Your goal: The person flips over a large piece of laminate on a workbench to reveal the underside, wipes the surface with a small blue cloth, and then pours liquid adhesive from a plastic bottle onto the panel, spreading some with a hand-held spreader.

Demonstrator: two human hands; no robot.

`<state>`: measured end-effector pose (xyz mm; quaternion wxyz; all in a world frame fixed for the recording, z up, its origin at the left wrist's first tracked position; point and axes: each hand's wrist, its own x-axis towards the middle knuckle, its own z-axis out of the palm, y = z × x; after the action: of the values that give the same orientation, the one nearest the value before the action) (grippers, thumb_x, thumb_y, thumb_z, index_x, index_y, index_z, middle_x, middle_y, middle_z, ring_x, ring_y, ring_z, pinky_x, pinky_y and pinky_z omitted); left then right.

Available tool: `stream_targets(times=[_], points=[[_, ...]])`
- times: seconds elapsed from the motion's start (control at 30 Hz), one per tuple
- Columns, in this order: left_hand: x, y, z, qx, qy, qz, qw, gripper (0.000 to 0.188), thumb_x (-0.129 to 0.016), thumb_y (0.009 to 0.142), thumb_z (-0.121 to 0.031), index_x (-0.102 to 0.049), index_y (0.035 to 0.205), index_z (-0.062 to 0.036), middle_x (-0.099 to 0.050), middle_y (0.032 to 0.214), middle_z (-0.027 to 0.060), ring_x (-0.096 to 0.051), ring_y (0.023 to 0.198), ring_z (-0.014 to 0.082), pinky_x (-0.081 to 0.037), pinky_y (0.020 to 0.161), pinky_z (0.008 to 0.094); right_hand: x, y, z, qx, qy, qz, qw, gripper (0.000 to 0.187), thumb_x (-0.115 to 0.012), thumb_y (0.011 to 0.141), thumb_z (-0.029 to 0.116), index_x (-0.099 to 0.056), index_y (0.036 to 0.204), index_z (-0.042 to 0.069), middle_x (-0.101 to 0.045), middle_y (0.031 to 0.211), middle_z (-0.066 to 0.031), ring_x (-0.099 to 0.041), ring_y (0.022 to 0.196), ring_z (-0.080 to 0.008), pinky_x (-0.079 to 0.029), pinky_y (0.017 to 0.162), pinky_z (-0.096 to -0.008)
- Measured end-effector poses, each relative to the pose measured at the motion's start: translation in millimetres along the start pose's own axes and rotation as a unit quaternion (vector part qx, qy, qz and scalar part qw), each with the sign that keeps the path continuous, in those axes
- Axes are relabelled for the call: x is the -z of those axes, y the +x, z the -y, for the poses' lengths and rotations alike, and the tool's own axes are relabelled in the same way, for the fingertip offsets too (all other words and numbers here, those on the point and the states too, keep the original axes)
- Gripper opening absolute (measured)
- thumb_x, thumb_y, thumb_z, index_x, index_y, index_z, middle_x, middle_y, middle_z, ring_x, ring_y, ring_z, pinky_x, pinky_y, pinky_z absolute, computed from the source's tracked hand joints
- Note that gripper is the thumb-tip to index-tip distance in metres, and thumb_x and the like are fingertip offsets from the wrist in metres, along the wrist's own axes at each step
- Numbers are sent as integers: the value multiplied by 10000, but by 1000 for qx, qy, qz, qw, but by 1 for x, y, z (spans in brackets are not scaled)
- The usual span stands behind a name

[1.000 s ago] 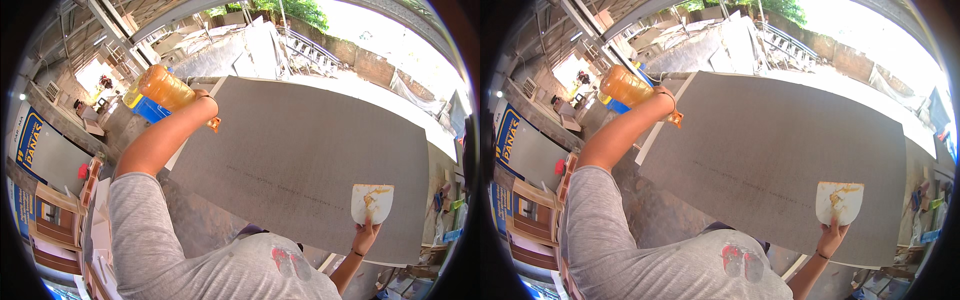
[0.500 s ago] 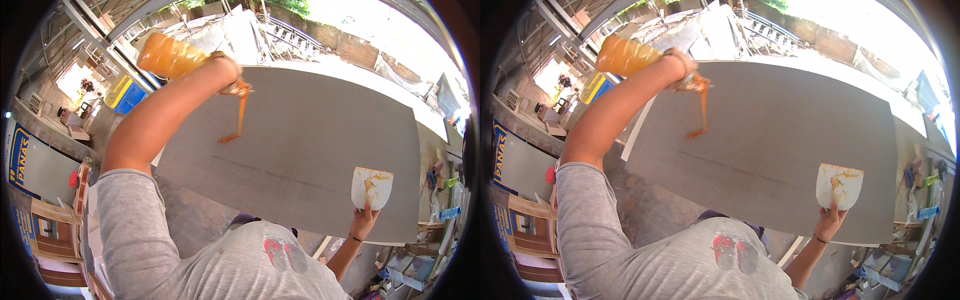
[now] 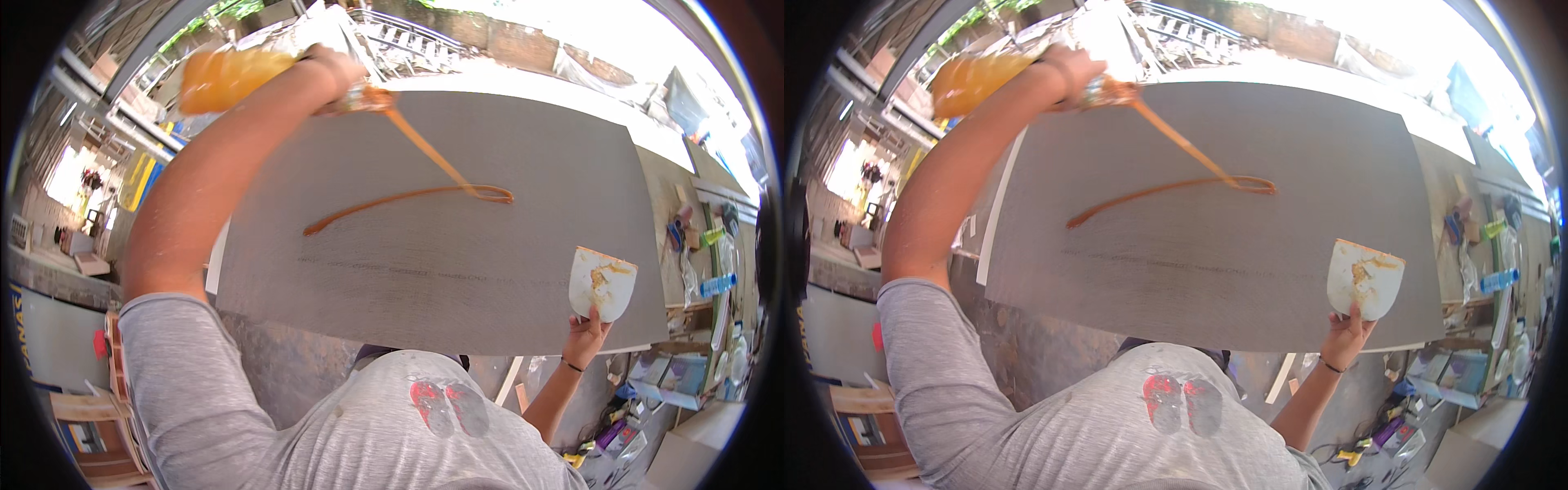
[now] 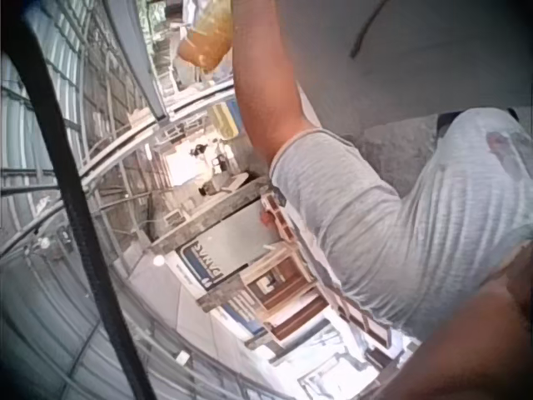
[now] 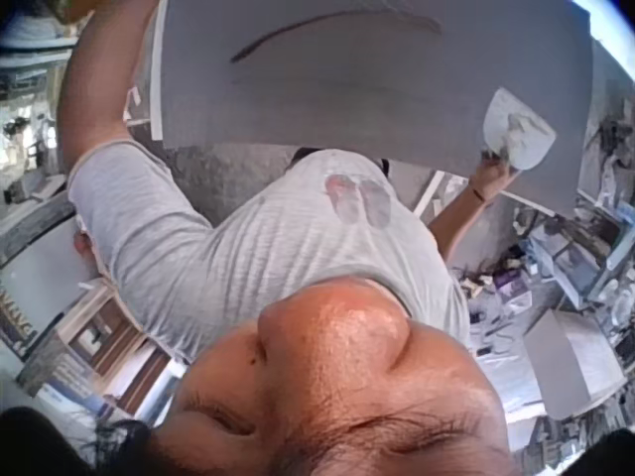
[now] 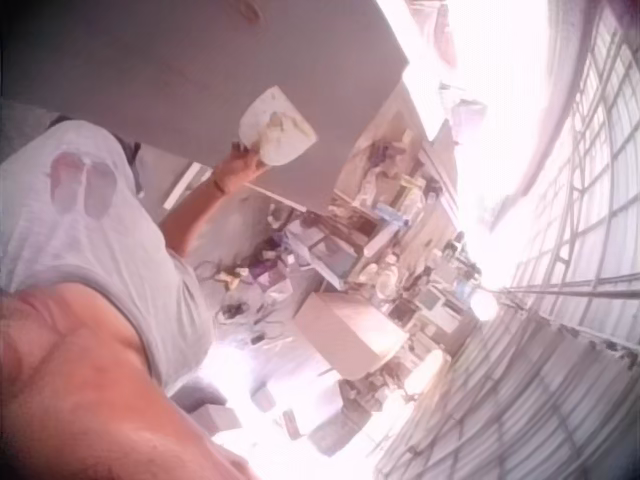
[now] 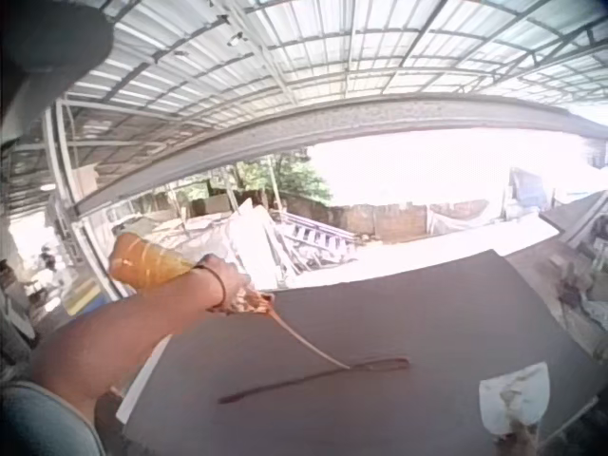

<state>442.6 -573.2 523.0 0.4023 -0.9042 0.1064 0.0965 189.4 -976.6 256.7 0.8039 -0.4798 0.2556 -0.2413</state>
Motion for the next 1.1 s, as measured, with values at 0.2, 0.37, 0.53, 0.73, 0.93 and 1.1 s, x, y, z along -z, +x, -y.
stream_targets(times=[0.2, 0.37, 0.53, 0.73, 0.93, 1.1], points=[[-55, 9, 51, 33, 46, 70, 996, 595, -757, 597, -290, -511, 1108, -111, -617, 997, 122, -605, 949, 276, -490, 786, 371, 5, 4, -9, -6, 6, -38, 999, 436, -563, 825, 79, -409, 1227, 150, -547, 1079, -41, -565, 854, -140, -475, 533, -245], [13, 0, -3, -30, -36, -86, 995, 476, -703, 671, -304, -533, 1075, -117, -613, 990, 135, -603, 918, 297, -489, 765, 384, 3, 13, -12, 1, 15, -5, 1000, 387, -568, 840, 85, -422, 1192, 151, -582, 1049, -36, -592, 820, -134, -479, 531, -243], [56, -9, -39, -23, -40, -18, 999, 761, -748, 651, -371, -386, 1251, -73, -543, 1113, 90, -540, 1013, 208, -450, 854, 363, 7, 19, -11, -7, 3, 28, 1000, 392, -563, 836, 81, -417, 1194, 150, -565, 1081, -40, -590, 842, -145, -484, 537, -248], [-54, -8, 21, 47, -70, 12, 996, 568, -761, 593, -270, -503, 1084, -152, -611, 1006, 101, -595, 950, 274, -483, 794, 382, 18, 22, -17, 3, -5, 3, 1000, 397, -560, 835, 79, -418, 1202, 133, -549, 1101, -43, -578, 861, -152, -476, 528, -250], [-143, -59, 103, 168, -111, 131, 971, 647, -768, 581, -296, -488, 1140, -129, -599, 1095, 115, -570, 1033, 274, -469, 839, 379, 27, 25, -17, 5, -24, -38, 999, 359, -554, 861, 138, -427, 1196, 127, -551, 1093, -48, -573, 870, -144, -458, 534, -228], [-188, -103, 120, 169, -366, -65, 913, 883, -780, 572, -330, -366, 1319, -106, -544, 1170, 178, -540, 1064, 290, -432, 884, 372, 0, 37, -20, 51, -66, 45, 996, 362, -559, 876, 229, -450, 1185, 73, -543, 1121, -65, -573, 874, -137, -449, 542, -220]])
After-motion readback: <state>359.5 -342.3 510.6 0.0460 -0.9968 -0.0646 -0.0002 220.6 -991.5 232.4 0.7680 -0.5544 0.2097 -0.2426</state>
